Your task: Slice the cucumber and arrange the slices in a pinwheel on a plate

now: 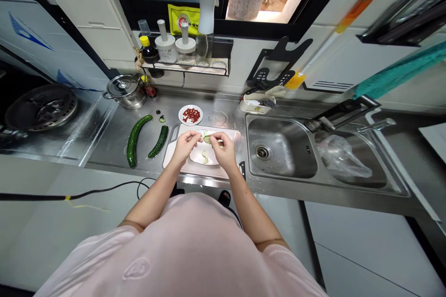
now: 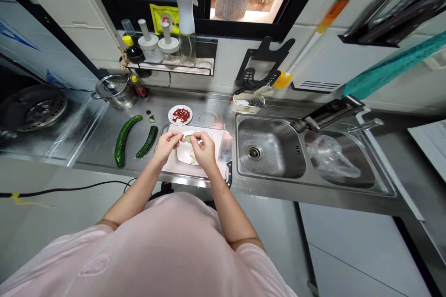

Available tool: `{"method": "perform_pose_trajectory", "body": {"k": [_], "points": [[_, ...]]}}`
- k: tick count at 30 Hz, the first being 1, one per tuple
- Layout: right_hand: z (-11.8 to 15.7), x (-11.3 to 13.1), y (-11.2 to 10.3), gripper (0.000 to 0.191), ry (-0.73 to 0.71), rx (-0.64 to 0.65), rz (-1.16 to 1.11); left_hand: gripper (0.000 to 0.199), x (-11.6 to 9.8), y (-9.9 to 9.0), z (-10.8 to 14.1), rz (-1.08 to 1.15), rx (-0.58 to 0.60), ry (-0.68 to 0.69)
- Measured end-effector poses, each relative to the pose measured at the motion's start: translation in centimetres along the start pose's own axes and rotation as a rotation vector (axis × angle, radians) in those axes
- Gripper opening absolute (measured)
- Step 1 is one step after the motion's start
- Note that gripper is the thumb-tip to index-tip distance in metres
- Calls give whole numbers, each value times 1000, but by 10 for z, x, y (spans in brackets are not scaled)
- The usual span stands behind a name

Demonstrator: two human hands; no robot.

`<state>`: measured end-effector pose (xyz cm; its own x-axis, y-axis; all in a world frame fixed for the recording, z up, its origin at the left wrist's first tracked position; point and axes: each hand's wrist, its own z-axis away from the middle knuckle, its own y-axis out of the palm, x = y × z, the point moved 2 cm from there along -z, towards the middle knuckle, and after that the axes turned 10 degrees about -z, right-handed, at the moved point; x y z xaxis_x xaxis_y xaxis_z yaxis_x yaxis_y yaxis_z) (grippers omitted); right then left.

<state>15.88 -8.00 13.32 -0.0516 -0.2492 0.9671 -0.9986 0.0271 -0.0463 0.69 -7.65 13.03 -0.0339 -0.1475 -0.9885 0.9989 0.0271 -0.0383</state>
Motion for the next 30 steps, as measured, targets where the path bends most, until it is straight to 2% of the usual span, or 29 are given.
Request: {"method": "perform_pose_trajectory", "body": {"k": [6,11,18,25,30], "points": [[1,5,-3,19,-58,6,10,43,9,7,7,224,268,-312],[2,10,-4,17,-119,52,24,45,0,13,7,393,366,-401],[1,10,-6,16,-139,97,35,42,-13,11,3,399,355,-347],[2,12,-7,15,-141,101,47,44,-19,7,3,240,251,-201],[2,10,-7,15,-135,105,66,47,-22,5,2,177,239,-108]]}}
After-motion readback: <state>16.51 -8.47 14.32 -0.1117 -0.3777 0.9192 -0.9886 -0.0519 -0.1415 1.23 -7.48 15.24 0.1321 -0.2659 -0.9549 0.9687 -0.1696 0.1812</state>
